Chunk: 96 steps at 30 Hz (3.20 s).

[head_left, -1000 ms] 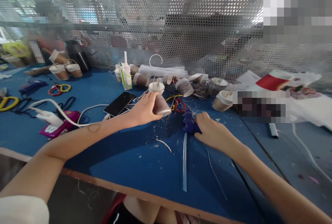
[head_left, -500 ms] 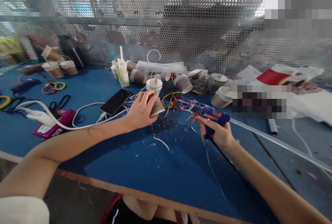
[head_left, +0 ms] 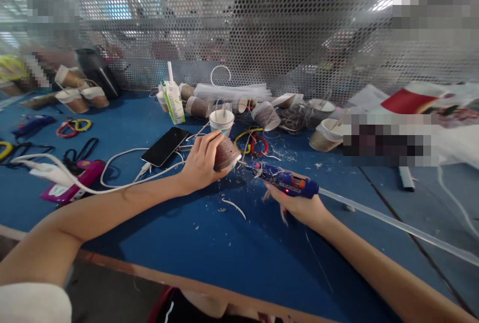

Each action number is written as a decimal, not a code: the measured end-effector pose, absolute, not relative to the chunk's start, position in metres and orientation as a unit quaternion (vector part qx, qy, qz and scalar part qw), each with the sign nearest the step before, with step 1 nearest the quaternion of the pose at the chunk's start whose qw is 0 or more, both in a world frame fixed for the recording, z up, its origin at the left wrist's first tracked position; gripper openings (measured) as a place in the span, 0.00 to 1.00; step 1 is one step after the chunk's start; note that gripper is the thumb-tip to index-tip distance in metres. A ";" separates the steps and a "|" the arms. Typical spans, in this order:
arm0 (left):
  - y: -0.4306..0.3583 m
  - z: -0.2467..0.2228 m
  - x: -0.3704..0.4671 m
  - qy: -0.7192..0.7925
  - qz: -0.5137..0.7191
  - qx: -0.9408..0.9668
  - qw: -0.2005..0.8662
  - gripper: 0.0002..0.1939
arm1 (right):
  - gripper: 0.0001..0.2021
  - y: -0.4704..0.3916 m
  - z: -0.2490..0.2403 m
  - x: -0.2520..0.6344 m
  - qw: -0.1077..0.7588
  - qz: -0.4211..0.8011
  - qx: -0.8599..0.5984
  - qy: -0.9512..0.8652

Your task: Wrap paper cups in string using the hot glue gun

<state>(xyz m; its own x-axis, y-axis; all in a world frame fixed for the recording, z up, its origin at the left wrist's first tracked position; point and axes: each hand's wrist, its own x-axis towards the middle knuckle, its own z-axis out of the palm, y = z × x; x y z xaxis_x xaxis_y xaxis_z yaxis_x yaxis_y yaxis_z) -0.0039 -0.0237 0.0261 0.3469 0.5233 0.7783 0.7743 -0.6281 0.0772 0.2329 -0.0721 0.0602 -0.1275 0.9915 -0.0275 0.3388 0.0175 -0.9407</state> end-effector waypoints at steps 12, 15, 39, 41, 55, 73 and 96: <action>-0.024 0.027 -0.003 -0.394 -0.403 -0.810 0.163 0.37 | 0.10 -0.072 0.059 0.230 0.353 0.443 -0.545 -0.618; -0.024 0.026 -0.003 -0.393 -0.403 -0.811 0.160 0.37 | 0.10 -0.073 0.059 0.230 0.351 0.443 -0.543 -0.620; -0.019 0.023 -0.002 -0.367 -0.438 -0.799 0.185 0.36 | 0.08 -0.070 0.061 0.229 0.349 0.408 -0.595 -0.599; -0.019 0.023 -0.002 -0.368 -0.440 -0.799 0.184 0.36 | 0.08 -0.070 0.062 0.229 0.344 0.410 -0.603 -0.591; -0.017 0.020 -0.003 -0.357 -0.459 -0.794 0.179 0.36 | 0.08 -0.058 0.064 0.247 0.319 0.253 -0.582 -0.704; -0.008 0.017 -0.001 -0.352 -0.524 -0.765 0.124 0.38 | 0.18 -0.010 0.118 0.346 0.118 0.015 -0.584 -0.803; -0.005 0.015 -0.003 -0.358 -0.595 -0.718 0.044 0.33 | 0.08 0.022 0.056 0.201 0.096 0.081 -0.415 -0.901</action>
<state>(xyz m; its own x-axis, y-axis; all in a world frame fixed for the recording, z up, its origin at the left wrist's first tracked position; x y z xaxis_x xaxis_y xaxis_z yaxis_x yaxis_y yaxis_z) -0.0028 -0.0054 0.0154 0.0347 0.4613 0.8866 0.5670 -0.7396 0.3627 0.2009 0.0222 0.0558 -0.6378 0.7629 0.1058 0.7316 0.6430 -0.2264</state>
